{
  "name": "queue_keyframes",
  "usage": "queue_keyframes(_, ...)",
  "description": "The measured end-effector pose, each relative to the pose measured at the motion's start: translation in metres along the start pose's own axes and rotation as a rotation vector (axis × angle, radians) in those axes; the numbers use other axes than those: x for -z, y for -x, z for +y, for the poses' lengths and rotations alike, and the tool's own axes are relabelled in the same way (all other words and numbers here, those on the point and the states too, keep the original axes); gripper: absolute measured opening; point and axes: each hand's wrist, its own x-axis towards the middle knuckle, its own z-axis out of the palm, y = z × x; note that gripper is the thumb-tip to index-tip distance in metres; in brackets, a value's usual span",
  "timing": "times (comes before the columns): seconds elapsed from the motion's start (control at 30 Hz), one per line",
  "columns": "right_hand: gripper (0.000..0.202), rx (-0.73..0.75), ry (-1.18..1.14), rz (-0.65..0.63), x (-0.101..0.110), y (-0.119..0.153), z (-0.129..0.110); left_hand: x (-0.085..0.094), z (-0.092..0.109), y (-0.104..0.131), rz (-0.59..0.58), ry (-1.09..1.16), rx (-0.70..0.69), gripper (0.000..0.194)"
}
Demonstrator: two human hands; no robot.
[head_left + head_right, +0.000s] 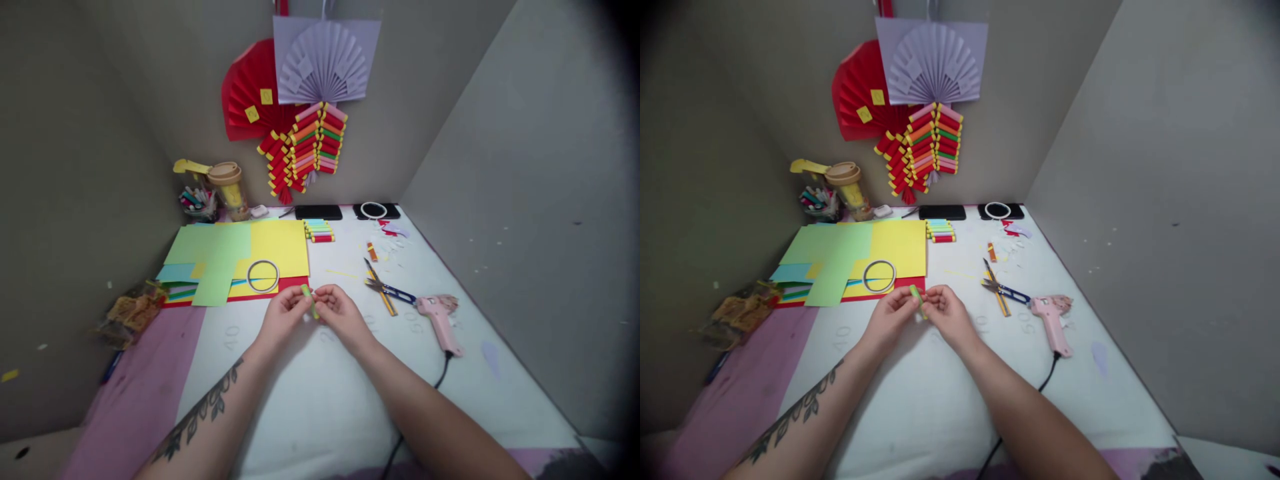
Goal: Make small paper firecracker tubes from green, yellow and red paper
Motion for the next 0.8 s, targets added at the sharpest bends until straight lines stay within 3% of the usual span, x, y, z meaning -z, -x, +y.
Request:
queue_keyframes(0.13, 0.026, -0.004, 0.017, -0.056, 0.0, -0.001, 0.002, 0.001, 0.0, 0.001, 0.007, -0.123, -0.066, 0.025)
queue_keyframes(0.27, 0.024, 0.004, 0.053, -0.029, 0.002, -0.002, 0.004, 0.002, 0.003, 0.003, 0.11, -0.212, -0.138, 0.032)
queue_keyframes(0.4, 0.022, 0.036, 0.105, -0.026, 0.003, -0.002, 0.004, 0.005, 0.007, 0.004, 0.181, -0.365, -0.254, 0.02)
queue_keyframes(0.8, 0.015, 0.053, 0.181, 0.019, 0.001, 0.001, -0.008, 0.01, 0.016, 0.002, 0.144, -0.523, -0.238, 0.015)
